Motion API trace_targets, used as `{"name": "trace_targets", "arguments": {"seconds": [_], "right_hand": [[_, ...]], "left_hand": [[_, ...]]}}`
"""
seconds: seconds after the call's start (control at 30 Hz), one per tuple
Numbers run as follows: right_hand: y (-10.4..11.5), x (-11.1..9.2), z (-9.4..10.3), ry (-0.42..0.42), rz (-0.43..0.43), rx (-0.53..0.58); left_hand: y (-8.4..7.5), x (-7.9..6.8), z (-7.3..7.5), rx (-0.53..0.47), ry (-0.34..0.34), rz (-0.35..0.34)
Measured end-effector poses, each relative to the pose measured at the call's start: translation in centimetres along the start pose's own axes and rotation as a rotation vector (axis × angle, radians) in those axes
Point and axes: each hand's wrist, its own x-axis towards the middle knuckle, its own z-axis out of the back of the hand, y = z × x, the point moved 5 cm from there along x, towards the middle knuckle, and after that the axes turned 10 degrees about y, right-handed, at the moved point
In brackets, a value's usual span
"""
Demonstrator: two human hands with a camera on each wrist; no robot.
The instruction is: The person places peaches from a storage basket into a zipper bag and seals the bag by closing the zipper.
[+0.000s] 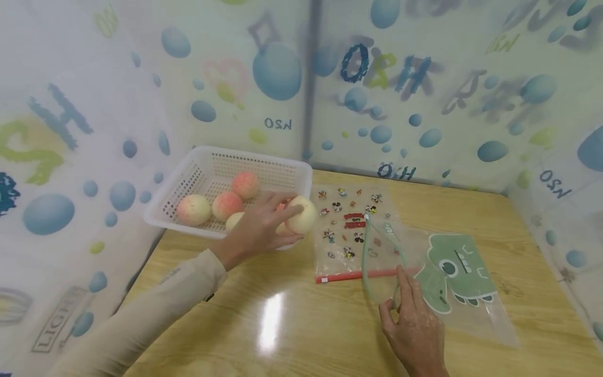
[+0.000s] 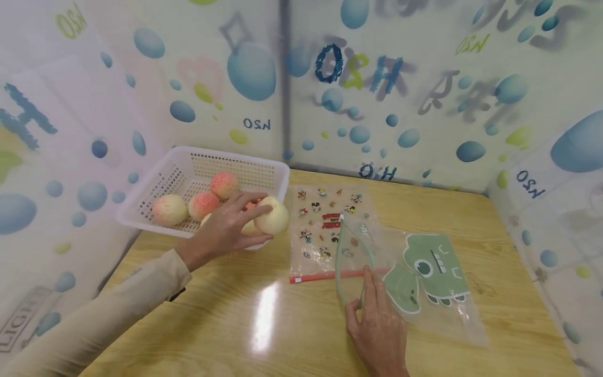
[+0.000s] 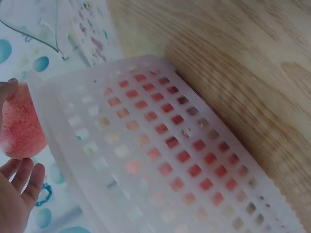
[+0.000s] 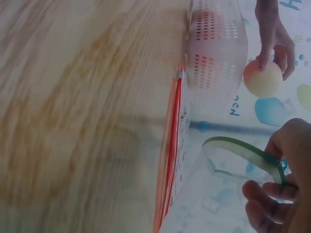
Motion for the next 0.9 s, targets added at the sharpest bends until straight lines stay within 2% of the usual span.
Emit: {"name": "trace_targets", "arguments": {"seconds": [0.2, 0.3, 0.43, 0.67, 0.77, 0.9], "right_hand": [[0.1, 0.0, -0.1, -0.018, 0.012, 0.01], [0.2, -0.1, -0.1, -0.011, 0.012, 0.009], [0.2, 0.0, -0.1, -0.012, 0.024, 0.007], [0.3, 0.1, -0.1, -0.026, 0.067, 0.014], [0.2, 0.0, 0.0, -0.045, 0.087, 0.026], [0.1, 0.0, 0.1, -0.057, 0.103, 0.03]], "left_hand": [[-2.6, 1.1, -1.3, 0.084, 0.054, -0.033], [-3.9, 1.5, -2.2, 0.093, 0.076, -0.035], [-5.4, 2.1, -3.7, 0.059, 0.115, -0.029], [-7.2, 2.9, -6.6, -0.019, 0.226, -0.022], [-7.7, 3.2, -7.6, -0.054, 0.249, -0.029], [-8.4, 3.6, -8.6, -0.046, 0.263, -0.046]]}}
